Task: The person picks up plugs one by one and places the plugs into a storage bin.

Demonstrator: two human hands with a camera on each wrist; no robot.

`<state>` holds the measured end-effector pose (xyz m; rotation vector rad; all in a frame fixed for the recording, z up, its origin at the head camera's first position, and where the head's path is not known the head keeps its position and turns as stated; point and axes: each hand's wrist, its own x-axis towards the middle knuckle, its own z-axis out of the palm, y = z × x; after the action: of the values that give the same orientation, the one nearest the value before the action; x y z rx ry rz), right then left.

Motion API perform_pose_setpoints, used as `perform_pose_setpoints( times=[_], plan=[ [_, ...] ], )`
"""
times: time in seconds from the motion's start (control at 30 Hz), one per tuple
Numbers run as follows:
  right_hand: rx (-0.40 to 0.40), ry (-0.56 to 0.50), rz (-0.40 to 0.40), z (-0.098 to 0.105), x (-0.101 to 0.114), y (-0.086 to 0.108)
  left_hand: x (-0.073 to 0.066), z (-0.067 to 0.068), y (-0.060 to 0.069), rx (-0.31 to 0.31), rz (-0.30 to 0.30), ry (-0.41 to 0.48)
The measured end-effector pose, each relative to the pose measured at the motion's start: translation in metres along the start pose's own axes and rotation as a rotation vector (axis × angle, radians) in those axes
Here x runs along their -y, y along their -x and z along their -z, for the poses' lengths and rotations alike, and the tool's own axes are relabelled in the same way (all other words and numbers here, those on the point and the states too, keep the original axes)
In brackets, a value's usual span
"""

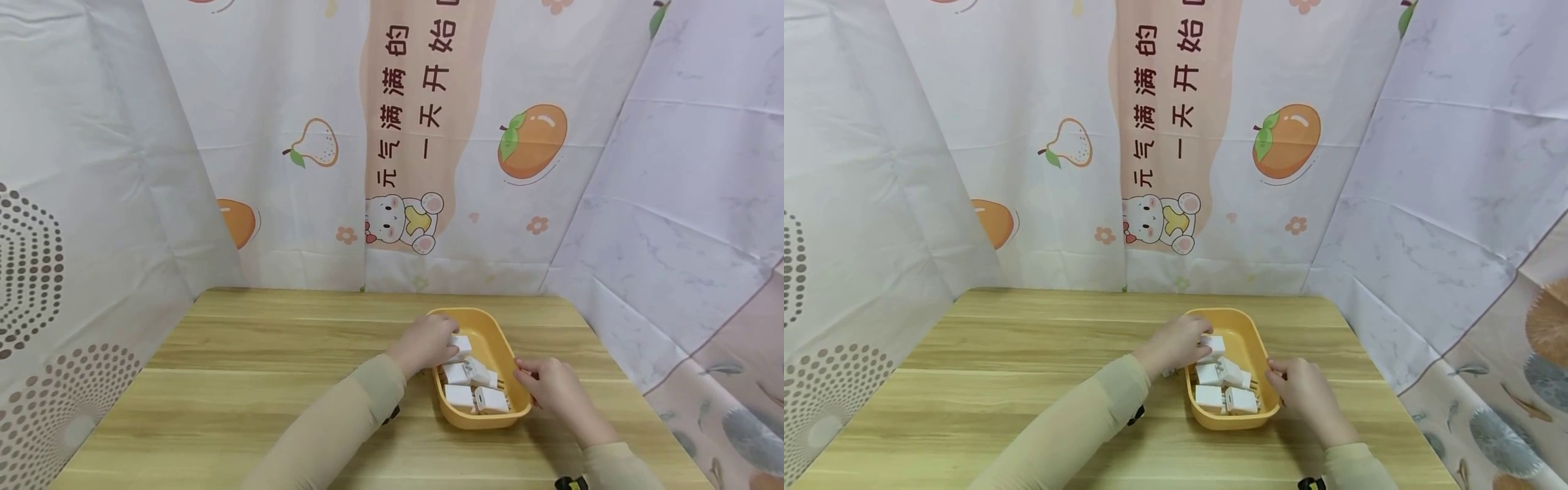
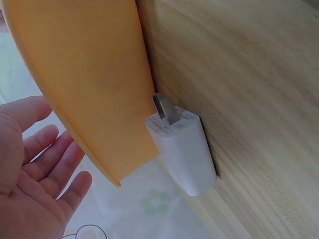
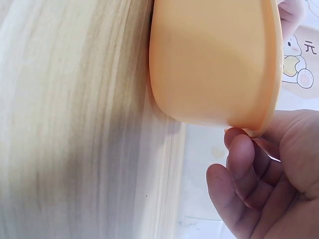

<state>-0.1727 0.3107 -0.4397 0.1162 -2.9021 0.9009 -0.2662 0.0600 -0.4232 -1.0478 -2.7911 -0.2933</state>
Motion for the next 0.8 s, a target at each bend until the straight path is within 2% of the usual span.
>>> perform_pose_setpoints(
  times=[0.3,0.53,0.8],
  plan=[
    [0.008,0.007,-0.006,0.000,0.000,0.000,0.004,0.000,0.002,-0.021,0.000,-0.005],
    [0.011,0.013,-0.011,0.000,-0.001,-0.001,0.003,0.003,0.004,-0.013,0.008,-0.009],
    [0.012,0.006,-0.015,-0.001,-0.004,-0.002,0.009,0.013,0.016,0.006,0.040,0.117]
  ],
)
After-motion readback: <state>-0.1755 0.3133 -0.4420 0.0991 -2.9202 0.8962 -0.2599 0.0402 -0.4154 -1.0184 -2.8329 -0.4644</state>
